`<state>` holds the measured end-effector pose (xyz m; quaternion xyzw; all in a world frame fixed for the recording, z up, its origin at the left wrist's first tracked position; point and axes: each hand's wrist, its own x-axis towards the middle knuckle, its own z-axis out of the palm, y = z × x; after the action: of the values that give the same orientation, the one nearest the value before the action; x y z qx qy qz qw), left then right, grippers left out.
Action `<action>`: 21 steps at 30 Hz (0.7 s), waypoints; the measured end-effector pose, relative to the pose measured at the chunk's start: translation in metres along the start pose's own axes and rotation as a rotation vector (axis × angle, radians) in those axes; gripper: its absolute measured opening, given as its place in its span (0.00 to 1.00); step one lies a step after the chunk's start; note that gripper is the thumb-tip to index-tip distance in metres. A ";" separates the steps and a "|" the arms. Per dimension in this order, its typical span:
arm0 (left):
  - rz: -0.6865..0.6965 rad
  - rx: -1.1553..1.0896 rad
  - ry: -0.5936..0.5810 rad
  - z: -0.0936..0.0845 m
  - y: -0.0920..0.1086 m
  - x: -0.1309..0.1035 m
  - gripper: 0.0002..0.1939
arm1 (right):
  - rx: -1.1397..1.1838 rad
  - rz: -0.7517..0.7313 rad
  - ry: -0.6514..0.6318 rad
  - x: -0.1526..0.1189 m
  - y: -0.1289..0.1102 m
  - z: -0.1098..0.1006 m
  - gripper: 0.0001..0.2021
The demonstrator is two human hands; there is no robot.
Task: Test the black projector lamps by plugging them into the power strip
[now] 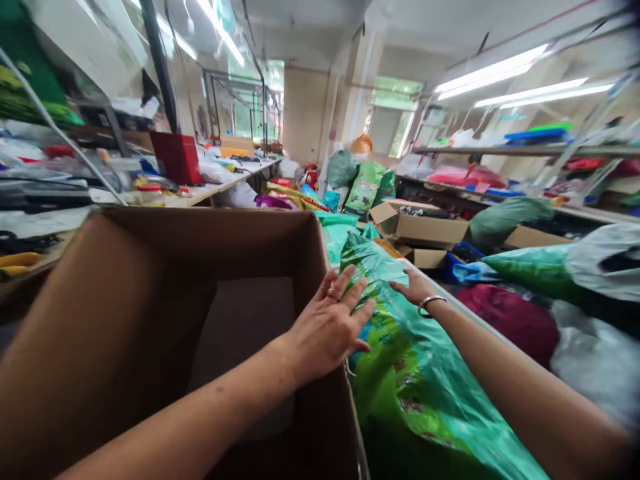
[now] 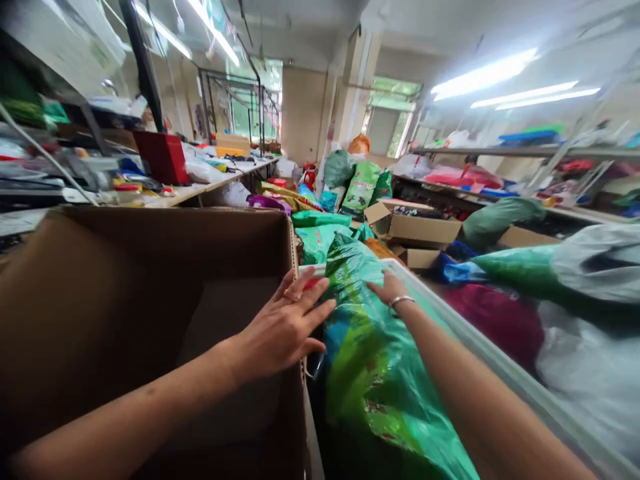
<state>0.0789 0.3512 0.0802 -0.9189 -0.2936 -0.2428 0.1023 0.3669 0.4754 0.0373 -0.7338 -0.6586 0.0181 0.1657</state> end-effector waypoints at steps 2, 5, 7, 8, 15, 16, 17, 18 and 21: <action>-0.011 0.004 -0.038 0.013 -0.005 0.012 0.29 | -0.054 0.020 -0.041 0.022 0.000 0.032 0.32; -0.038 -0.007 -0.090 0.022 -0.006 0.018 0.24 | -0.124 0.029 -0.074 0.042 0.000 0.053 0.36; -0.017 -0.003 -0.082 0.023 -0.006 0.017 0.21 | -0.152 0.037 -0.071 0.061 0.000 0.055 0.37; -0.011 0.001 -0.073 0.023 -0.005 0.016 0.21 | -0.160 0.042 -0.068 0.073 0.000 0.055 0.37; -0.027 0.089 0.139 0.051 -0.003 0.015 0.11 | -0.168 0.007 -0.091 0.169 -0.027 0.060 0.45; -0.023 0.125 0.141 0.056 -0.002 0.015 0.10 | -0.165 0.004 -0.079 0.181 -0.032 0.062 0.48; -0.012 0.158 0.121 0.060 -0.001 0.015 0.10 | -0.160 0.003 -0.066 0.193 -0.037 0.064 0.51; 0.003 0.184 0.085 0.061 0.000 0.014 0.11 | -0.153 0.002 -0.054 0.204 -0.042 0.067 0.53; 0.046 0.204 -0.073 0.055 0.003 0.010 0.11 | -0.141 -0.024 -0.067 0.227 -0.049 0.080 0.54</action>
<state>0.1086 0.3719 0.0378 -0.9183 -0.2992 -0.1757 0.1904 0.3303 0.7171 0.0188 -0.7348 -0.6721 -0.0059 0.0915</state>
